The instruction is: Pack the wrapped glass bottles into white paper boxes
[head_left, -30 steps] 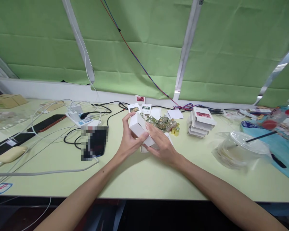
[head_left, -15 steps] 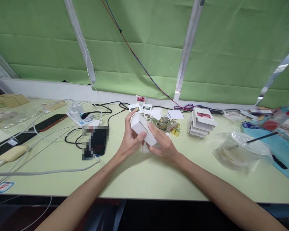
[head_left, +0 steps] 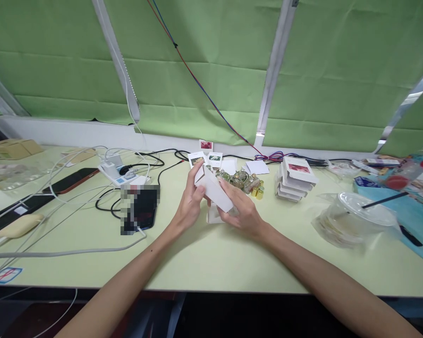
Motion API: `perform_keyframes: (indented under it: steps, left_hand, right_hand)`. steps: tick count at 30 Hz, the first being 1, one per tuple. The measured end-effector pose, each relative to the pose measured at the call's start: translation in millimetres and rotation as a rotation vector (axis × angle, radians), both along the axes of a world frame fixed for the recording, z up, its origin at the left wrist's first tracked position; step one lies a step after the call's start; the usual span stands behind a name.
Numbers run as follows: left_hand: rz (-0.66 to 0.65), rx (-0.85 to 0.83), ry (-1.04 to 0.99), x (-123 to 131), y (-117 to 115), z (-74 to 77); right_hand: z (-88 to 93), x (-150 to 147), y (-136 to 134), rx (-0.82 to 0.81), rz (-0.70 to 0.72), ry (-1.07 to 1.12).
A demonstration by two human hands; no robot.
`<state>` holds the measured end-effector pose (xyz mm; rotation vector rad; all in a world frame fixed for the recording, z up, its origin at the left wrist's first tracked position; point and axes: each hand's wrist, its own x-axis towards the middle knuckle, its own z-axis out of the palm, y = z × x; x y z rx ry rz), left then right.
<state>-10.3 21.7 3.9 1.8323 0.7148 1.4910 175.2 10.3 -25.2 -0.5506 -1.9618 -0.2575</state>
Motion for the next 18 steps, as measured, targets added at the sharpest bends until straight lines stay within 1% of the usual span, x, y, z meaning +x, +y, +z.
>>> perform_keyframes:
  steps: [4, 7, 11, 18]
  left_hand:
    - [0.113, 0.049, 0.027, 0.2, -4.0, 3.4]
    - [0.163, 0.098, 0.048, 0.0, -6.9, 5.7]
    - [0.205, 0.175, 0.063, -0.5, -7.4, 6.5]
    - [0.233, 0.222, 0.081, -1.9, -7.3, 5.2]
  right_hand:
    - [-0.4, -0.1, 0.1, 0.012, 0.010, 0.017]
    - [-0.8, -0.1, 0.1, 0.024, 0.007, 0.017]
    - [-1.4, -0.2, -0.4, 0.013, 0.004, 0.016]
    - [-1.7, -1.4, -2.4, -0.032, 0.013, 0.044]
